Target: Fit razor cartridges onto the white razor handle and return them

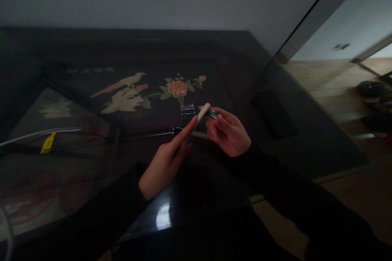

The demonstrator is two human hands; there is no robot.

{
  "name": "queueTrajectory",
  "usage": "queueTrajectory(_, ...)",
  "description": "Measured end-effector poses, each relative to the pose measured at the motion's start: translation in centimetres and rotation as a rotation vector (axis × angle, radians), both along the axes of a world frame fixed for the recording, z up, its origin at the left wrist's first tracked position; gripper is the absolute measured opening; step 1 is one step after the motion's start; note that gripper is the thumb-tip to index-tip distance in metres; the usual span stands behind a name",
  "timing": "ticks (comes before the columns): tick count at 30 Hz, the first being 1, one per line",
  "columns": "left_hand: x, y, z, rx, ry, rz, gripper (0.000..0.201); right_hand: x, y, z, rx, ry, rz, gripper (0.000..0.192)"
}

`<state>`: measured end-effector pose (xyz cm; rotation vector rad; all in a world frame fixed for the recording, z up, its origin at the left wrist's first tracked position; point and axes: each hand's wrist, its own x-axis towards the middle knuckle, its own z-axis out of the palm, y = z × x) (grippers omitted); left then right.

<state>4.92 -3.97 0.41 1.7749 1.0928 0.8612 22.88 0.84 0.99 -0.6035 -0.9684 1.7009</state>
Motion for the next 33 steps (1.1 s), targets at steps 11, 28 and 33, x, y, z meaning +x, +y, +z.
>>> queueTrajectory(11, 0.03, -0.20, -0.19, 0.037, 0.037, -0.037, 0.057, -0.11, 0.02, 0.15, -0.034, -0.048, -0.030, 0.042)
queueTrajectory(28, -0.13, 0.17, -0.27, 0.030, 0.032, 0.027, 0.056, -0.14, 0.05, -0.18, -0.020, -0.020, -0.011, 0.040)
queueTrajectory(33, 0.08, -0.13, -0.10, 0.045, 0.042, 0.029, 0.056, -0.20, 0.13, -0.13, -0.033, -0.044, -0.032, 0.040)
